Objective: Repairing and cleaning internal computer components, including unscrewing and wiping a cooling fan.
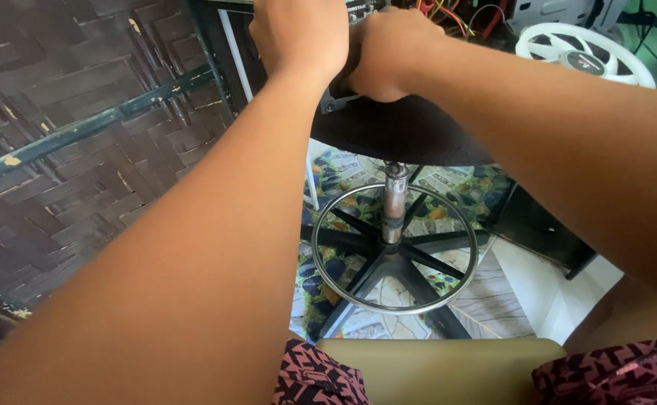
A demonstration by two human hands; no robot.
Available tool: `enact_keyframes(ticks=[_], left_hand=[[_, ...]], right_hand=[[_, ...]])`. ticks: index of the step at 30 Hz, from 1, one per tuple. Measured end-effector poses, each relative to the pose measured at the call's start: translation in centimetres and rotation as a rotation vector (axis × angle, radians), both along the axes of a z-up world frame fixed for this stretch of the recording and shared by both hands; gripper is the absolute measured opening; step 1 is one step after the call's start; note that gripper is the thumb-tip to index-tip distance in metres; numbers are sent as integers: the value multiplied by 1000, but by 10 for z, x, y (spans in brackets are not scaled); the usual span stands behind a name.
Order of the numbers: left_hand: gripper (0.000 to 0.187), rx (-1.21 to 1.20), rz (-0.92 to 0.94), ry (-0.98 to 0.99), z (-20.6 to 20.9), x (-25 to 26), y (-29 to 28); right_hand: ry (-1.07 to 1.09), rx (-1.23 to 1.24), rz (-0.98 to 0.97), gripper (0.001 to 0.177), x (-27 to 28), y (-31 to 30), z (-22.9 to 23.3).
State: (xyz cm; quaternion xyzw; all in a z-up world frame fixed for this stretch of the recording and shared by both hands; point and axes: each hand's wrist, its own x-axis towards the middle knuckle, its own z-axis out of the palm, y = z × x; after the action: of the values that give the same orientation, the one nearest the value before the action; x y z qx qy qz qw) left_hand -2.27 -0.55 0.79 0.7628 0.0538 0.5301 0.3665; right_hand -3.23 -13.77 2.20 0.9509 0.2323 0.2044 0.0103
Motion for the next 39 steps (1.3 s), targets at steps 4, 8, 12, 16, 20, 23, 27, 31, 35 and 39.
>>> enact_keyframes(ticks=[4, 8, 12, 16, 20, 23, 27, 31, 35, 39], left_hand=[[33, 120, -9, -1, -4, 7, 2], [26, 145, 33, -35, -7, 2, 6], [33, 144, 9, -23, -10, 12, 8], [31, 154, 29, -51, -5, 7, 3], [29, 102, 52, 4, -9, 3, 0], [29, 78, 59, -33, -17, 0, -5], [66, -81, -37, -119, -25, -33, -28], [85, 161, 417, -275, -17, -74, -60], [53, 272, 237, -323, -8, -92, -71], [22, 177, -239, -384, -13, -68, -73]], right_hand=[[17, 6, 105, 41, 12, -8, -3], [133, 134, 218, 37, 16, -8, 6], [-126, 257, 111, 35, 55, -16, -12], [44, 98, 86, 40, 7, -4, -3], [113, 97, 245, 35, 22, -5, 1], [139, 142, 329, 37, 13, -12, 3], [73, 303, 539, 41, -2, -26, -2], [120, 447, 487, 43, -9, -39, 1], [115, 400, 594, 37, -1, -49, -1], [308, 647, 537, 30, -24, -61, 9]])
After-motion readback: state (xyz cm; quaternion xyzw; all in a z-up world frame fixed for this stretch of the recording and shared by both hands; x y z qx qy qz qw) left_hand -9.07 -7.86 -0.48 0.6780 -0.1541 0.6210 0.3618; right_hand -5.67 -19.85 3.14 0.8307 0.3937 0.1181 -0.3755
